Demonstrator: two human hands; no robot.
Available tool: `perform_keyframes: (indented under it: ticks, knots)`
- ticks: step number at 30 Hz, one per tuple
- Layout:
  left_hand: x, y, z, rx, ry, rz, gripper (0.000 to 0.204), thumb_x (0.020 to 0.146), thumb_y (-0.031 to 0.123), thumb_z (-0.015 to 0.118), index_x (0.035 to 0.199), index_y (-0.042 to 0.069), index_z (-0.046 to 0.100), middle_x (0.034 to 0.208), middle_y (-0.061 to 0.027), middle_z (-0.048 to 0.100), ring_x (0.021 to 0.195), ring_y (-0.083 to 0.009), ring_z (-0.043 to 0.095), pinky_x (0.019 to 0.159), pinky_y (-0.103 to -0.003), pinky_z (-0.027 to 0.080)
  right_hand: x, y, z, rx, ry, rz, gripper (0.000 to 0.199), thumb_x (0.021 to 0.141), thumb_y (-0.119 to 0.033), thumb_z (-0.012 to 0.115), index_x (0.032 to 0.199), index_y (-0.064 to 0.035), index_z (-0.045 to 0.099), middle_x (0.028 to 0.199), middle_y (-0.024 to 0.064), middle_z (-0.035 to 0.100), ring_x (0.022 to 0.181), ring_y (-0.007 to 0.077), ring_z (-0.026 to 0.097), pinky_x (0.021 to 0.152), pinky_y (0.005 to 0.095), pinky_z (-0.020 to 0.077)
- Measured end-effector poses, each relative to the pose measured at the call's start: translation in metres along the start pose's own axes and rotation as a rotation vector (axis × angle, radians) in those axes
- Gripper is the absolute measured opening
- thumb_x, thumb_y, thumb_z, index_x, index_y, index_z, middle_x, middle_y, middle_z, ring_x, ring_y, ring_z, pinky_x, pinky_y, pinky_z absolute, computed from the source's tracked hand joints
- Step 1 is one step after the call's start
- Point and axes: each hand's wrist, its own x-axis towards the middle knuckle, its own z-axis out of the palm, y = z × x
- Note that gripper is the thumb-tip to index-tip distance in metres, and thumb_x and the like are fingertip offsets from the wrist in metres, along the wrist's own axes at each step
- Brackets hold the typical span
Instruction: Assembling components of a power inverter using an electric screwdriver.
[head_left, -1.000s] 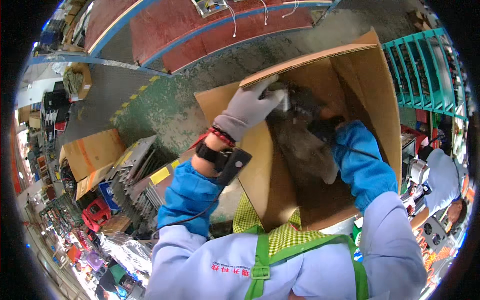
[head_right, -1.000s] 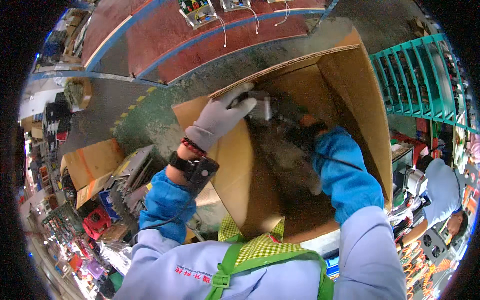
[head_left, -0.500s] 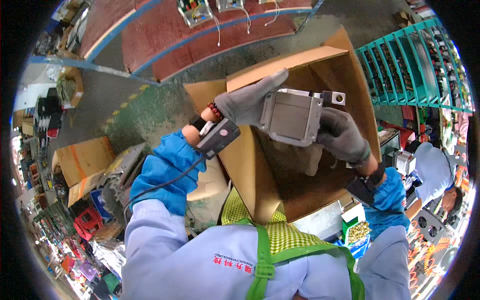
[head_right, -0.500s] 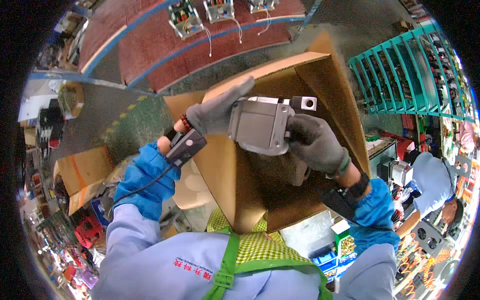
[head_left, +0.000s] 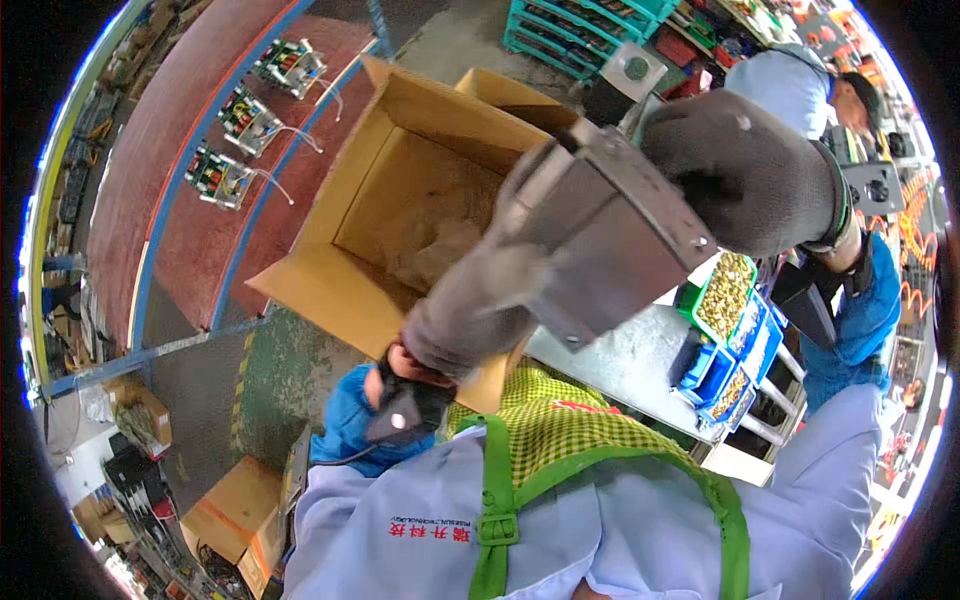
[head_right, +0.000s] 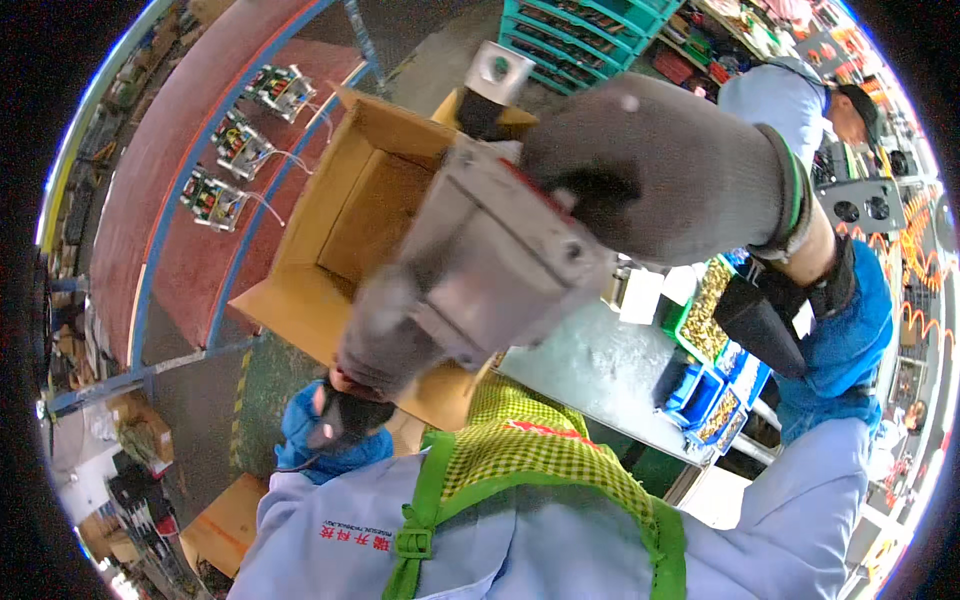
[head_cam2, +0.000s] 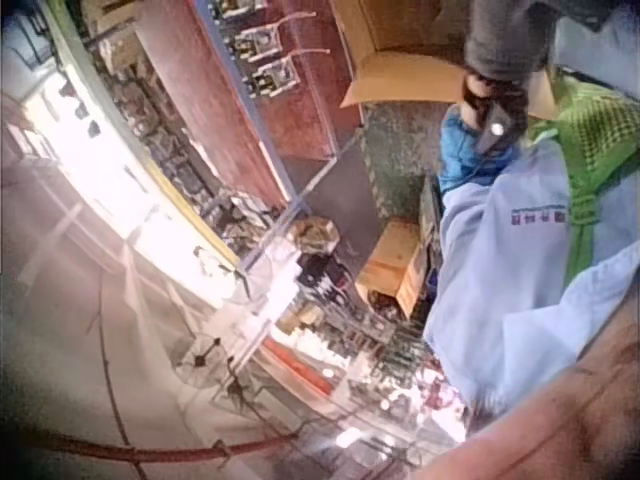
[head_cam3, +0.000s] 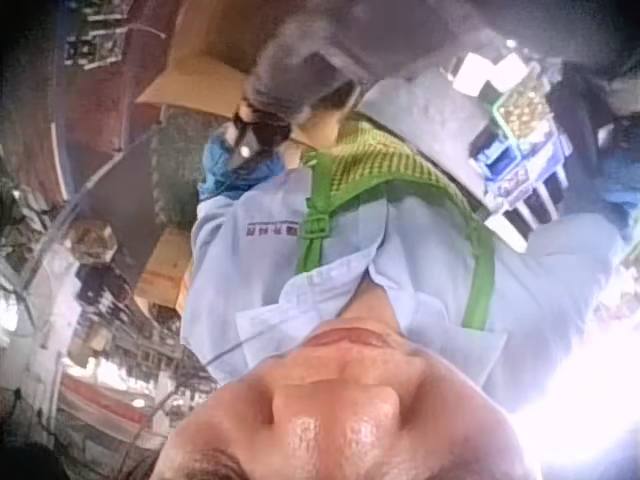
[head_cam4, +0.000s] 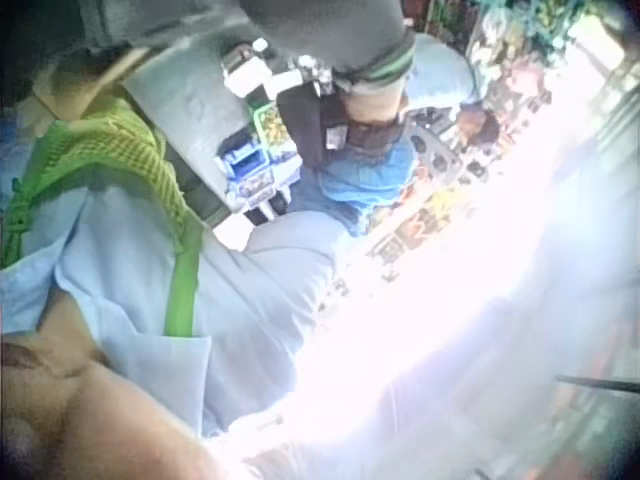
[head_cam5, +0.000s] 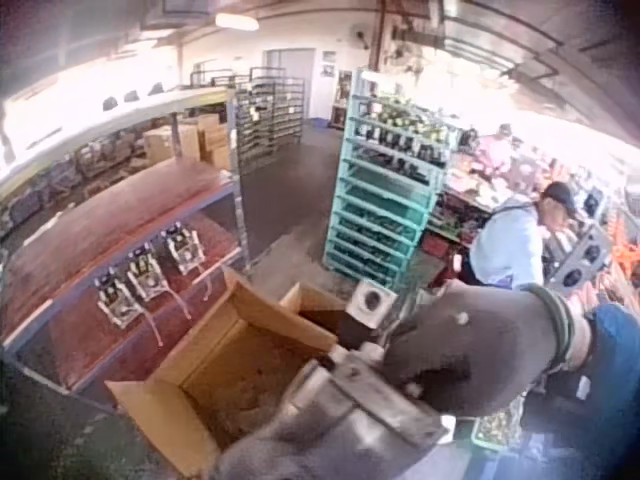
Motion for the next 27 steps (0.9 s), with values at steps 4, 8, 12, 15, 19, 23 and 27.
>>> perform_keyframes:
  ticks: [4,8,12,15,19,23,27]
  knots:
    - [0.027,-0.1,0.041,-0.186,-0.025,-0.062,0.076,0.092,0.04,0.057,0.153,0.005,0.029,0.149,-0.0184,0.045,0.133,-0.0325,0.05,0.106,-0.052,0.045,-0.085,0.017,0.021,0.16,-0.132,0.204,0.025,0.079,-0.002,0.065,0.103,-0.0034,0.069,0.091,0.0198,0.069,0.087,0.0355,0.068,0.077,0.042,0.0548]
    - [0.054,-0.176,0.023,-0.208,-0.002,-0.046,0.069,0.093,0.042,0.057,0.149,0.007,0.037,0.146,-0.0169,0.048,0.134,-0.0335,0.05,0.105,-0.056,0.045,-0.131,0.057,0.086,0.148,-0.227,0.422,0.029,0.079,-0.005,0.059,0.107,-0.0054,0.067,0.093,0.0207,0.069,0.093,0.0356,0.068,0.083,0.0442,0.0556]
    - [0.082,-0.218,-0.014,-0.361,0.271,-0.079,0.068,0.093,0.045,0.06,0.146,0.009,0.04,0.148,-0.0162,0.047,0.134,-0.0354,0.049,0.107,-0.065,0.04,-0.178,0.091,0.129,-0.071,0.259,0.489,0.042,0.082,-0.016,0.063,0.123,-0.0092,0.061,0.109,0.0201,0.064,0.096,0.0374,0.067,0.083,0.0451,0.0556]
    - [0.113,-0.224,-0.039,-0.219,0.263,-0.03,0.065,0.094,0.042,0.058,0.145,0.007,0.042,0.144,-0.0165,0.052,0.13,-0.035,0.053,0.107,-0.059,0.043,-0.243,0.097,0.133,0.035,0.462,0.631,0.038,0.084,-0.017,0.067,0.12,-0.008,0.061,0.102,0.0172,0.061,0.088,0.0326,0.067,0.076,0.0422,0.0544]
    - [0.164,-0.23,-0.07,0.043,0.213,0.048,0.048,0.093,0.029,0.06,0.134,0.005,0.053,0.126,-0.0095,0.062,0.114,-0.0232,0.062,0.096,-0.044,0.053,-0.314,0.071,0.176,0.04,0.45,0.706,0.036,0.083,-0.012,0.068,0.118,-0.0076,0.062,0.096,0.0153,0.064,0.086,0.0321,0.066,0.076,0.0424,0.0538]
    - [0.212,-0.252,-0.099,0.091,0.283,0.031,0.056,0.087,0.025,0.067,0.138,0.011,0.049,0.123,-0.0084,0.058,0.113,-0.0254,0.06,0.095,-0.048,0.052,-0.353,0.031,0.241,0.357,0.386,0.957,0.035,0.081,-0.011,0.069,0.115,-0.0063,0.064,0.099,0.016,0.065,0.093,0.0334,0.067,0.081,0.0418,0.0549]
    - [0.245,-0.274,-0.124,0.106,0.421,-0.026,0.078,0.08,0.028,0.074,0.147,0.021,0.035,0.134,-0.0099,0.048,0.122,-0.0302,0.051,0.094,-0.057,0.048,-0.365,-0.005,0.297,0.53,0.303,1.056,0.034,0.081,-0.008,0.071,0.114,-0.0041,0.064,0.099,0.0143,0.065,0.09,0.0279,0.069,0.079,0.0368,0.0559]
